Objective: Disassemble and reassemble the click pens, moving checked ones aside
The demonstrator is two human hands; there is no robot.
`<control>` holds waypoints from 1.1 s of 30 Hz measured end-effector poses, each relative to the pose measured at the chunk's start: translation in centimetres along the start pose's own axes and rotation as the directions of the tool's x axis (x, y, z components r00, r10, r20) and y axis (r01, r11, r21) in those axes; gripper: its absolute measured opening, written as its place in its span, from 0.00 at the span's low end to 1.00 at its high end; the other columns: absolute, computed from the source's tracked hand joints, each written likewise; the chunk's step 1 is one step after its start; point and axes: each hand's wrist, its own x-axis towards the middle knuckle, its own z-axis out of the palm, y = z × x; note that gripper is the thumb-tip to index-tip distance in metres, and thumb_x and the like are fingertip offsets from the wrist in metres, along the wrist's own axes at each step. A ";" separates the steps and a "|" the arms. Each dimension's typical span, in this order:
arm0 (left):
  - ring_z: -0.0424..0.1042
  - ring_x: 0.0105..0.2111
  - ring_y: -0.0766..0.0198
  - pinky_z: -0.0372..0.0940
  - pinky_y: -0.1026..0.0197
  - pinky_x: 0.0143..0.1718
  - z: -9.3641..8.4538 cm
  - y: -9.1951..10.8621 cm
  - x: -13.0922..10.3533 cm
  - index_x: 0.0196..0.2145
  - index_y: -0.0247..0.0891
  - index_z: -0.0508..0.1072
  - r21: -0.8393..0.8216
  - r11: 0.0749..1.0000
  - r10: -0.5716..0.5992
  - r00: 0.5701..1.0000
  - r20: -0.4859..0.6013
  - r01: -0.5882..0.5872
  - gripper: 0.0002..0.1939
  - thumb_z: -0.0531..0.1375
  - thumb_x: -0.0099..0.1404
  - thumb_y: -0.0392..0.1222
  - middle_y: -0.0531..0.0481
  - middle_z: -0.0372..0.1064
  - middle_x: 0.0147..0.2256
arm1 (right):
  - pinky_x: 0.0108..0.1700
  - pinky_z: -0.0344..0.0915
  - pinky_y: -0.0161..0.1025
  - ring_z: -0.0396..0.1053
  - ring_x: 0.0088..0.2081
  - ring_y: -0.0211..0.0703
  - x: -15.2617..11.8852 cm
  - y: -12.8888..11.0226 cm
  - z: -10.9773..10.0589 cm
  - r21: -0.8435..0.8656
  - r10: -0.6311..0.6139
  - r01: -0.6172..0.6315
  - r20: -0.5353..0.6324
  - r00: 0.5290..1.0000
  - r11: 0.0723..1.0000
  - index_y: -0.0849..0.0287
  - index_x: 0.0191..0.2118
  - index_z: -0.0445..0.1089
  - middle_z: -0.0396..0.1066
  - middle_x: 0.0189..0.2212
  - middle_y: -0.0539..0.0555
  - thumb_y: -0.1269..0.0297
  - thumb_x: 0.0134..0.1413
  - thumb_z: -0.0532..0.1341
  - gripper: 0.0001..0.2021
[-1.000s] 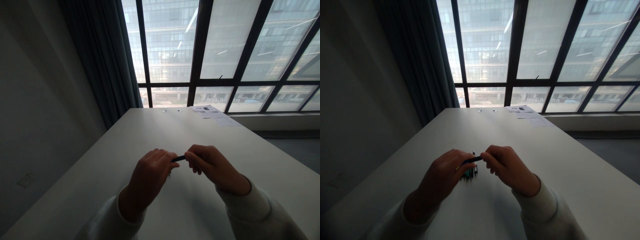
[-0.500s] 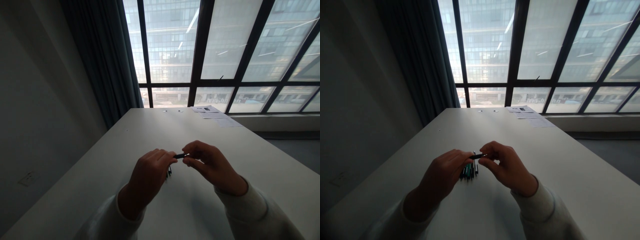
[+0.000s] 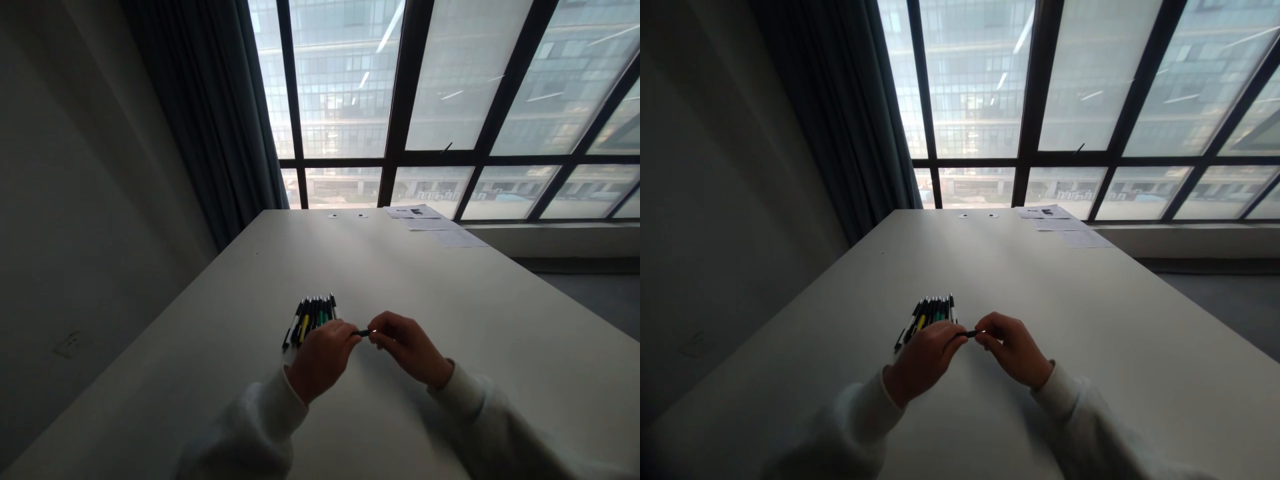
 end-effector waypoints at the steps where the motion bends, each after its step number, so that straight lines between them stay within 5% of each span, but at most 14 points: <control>1: 0.74 0.36 0.59 0.70 0.57 0.39 0.9 -0.2 -0.5 0.41 0.36 0.74 0.019 1.000 0.004 1.000 -0.018 -0.004 0.09 0.54 0.71 0.38 0.47 0.74 0.34 | 0.36 0.68 0.38 0.68 0.32 0.39 -0.4 1.1 0.3 0.014 -0.001 0.002 -0.041 0.999 1.000 0.60 0.40 0.70 0.71 0.30 0.52 0.55 0.56 0.66 0.13; 4: 0.73 0.34 0.58 0.69 0.57 0.36 2.8 -0.6 -1.6 0.40 0.35 0.73 0.104 0.994 0.041 0.997 -0.069 -0.034 0.10 0.53 0.72 0.39 0.46 0.73 0.32 | 0.35 0.67 0.38 0.68 0.31 0.40 -1.0 3.2 1.0 0.104 0.057 -0.049 -0.074 0.996 0.993 0.61 0.41 0.70 0.71 0.29 0.52 0.51 0.54 0.67 0.18; 8: 0.73 0.33 0.59 0.68 0.57 0.35 3.7 -0.9 -2.0 0.40 0.36 0.73 0.164 0.986 0.060 0.992 -0.114 -0.040 0.09 0.53 0.71 0.38 0.46 0.73 0.31 | 0.29 0.64 0.37 0.65 0.24 0.37 -1.0 3.8 1.2 0.070 0.156 -0.155 -0.013 0.988 0.985 0.62 0.30 0.70 0.69 0.22 0.51 0.44 0.57 0.61 0.22; 18: 0.71 0.29 0.61 0.62 0.60 0.29 4.4 -1.4 -2.1 0.30 0.37 0.72 0.287 0.958 0.016 0.996 -0.084 0.009 0.13 0.58 0.69 0.46 0.49 0.70 0.27 | 0.30 0.67 0.37 0.68 0.25 0.37 -1.2 5.0 1.4 0.151 0.136 -0.141 0.039 0.990 0.979 0.61 0.45 0.72 0.72 0.28 0.51 0.48 0.52 0.67 0.23; 23: 0.71 0.28 0.61 0.59 0.60 0.28 4.4 -1.4 -2.3 0.28 0.37 0.71 0.300 0.954 0.008 0.997 -0.070 0.013 0.12 0.59 0.68 0.45 0.49 0.70 0.27 | 0.30 0.66 0.37 0.68 0.25 0.38 -1.2 4.4 1.4 0.025 0.130 -0.131 0.038 0.991 0.991 0.63 0.34 0.75 0.72 0.24 0.52 0.47 0.57 0.63 0.20; 29: 0.71 0.27 0.61 0.57 0.60 0.27 4.4 -1.3 -2.3 0.28 0.37 0.71 0.288 0.958 -0.002 0.998 -0.056 0.018 0.13 0.58 0.68 0.46 0.49 0.70 0.26 | 0.28 0.67 0.36 0.68 0.24 0.36 -1.2 4.7 1.5 0.119 0.128 -0.131 0.035 0.991 0.984 0.60 0.48 0.70 0.74 0.36 0.54 0.50 0.51 0.68 0.23; 33: 0.71 0.27 0.62 0.57 0.61 0.27 4.4 -1.3 -2.4 0.29 0.37 0.71 0.272 0.962 -0.005 0.999 -0.047 0.018 0.13 0.58 0.68 0.46 0.49 0.71 0.26 | 0.30 0.67 0.37 0.68 0.25 0.37 -1.2 4.8 1.6 0.080 0.143 -0.147 0.049 0.989 0.986 0.62 0.38 0.74 0.73 0.26 0.52 0.48 0.56 0.64 0.19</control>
